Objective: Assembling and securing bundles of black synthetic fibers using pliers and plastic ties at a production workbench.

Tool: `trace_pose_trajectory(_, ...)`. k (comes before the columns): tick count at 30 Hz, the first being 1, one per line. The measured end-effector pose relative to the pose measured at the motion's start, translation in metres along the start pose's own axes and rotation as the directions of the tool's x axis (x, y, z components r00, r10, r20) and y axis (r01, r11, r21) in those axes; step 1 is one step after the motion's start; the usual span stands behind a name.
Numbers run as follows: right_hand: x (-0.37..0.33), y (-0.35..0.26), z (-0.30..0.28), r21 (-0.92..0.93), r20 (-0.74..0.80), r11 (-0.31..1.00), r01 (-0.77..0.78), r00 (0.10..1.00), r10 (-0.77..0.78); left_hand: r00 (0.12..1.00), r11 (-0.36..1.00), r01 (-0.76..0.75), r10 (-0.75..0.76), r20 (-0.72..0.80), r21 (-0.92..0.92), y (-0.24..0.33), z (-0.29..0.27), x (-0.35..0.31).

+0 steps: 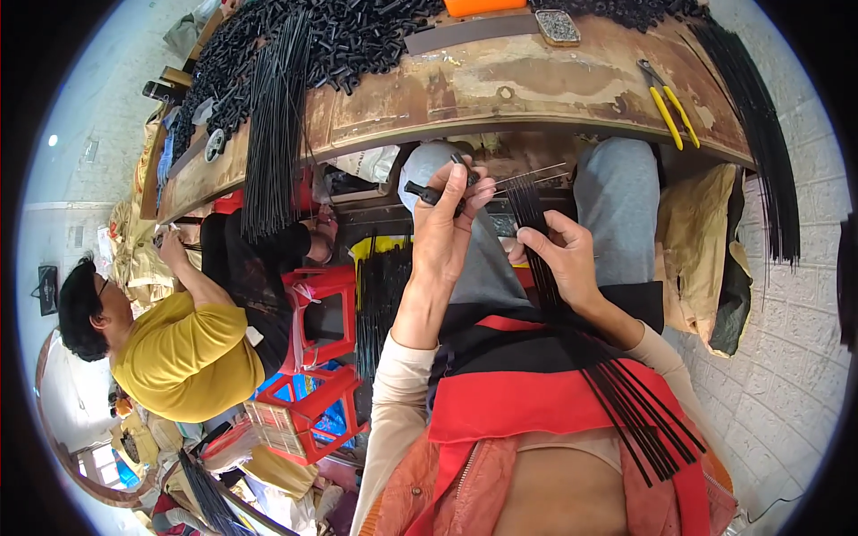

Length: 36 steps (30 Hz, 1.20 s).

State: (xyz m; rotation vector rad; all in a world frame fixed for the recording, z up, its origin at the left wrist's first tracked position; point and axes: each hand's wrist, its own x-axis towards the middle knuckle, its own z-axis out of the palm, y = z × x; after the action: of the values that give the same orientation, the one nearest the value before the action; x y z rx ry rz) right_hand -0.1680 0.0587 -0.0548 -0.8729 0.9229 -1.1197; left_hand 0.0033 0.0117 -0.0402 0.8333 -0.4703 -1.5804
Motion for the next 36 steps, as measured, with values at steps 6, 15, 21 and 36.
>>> trace_pose_trajectory(6, 0.001, -0.003, 0.004, -0.002, -0.004, 1.0, -0.003, 1.0, 0.003, 0.998, 0.998, 0.053, -0.054, 0.034, 0.039, -0.003, 0.004, -0.004)
trace_pose_trajectory(15, 0.002, -0.002, 0.004, 0.011, 0.0, 1.0, -0.018, 1.0, 0.018, 0.998, 0.997, 0.052, -0.055, 0.042, 0.051, -0.008, 0.005, -0.002)
trace_pose_trajectory(21, 0.002, -0.004, 0.004, 0.004, 0.009, 1.0, -0.017, 1.0, 0.017, 0.996, 0.996, 0.079, -0.08, 0.04, 0.034, -0.009, 0.004, -0.002)
trace_pose_trajectory(36, 0.003, -0.001, 0.012, -0.008, -0.023, 1.0, 0.027, 0.999, -0.027, 0.994, 0.999, 0.031, -0.029, 0.11, -0.018, -0.009, 0.002, -0.006)
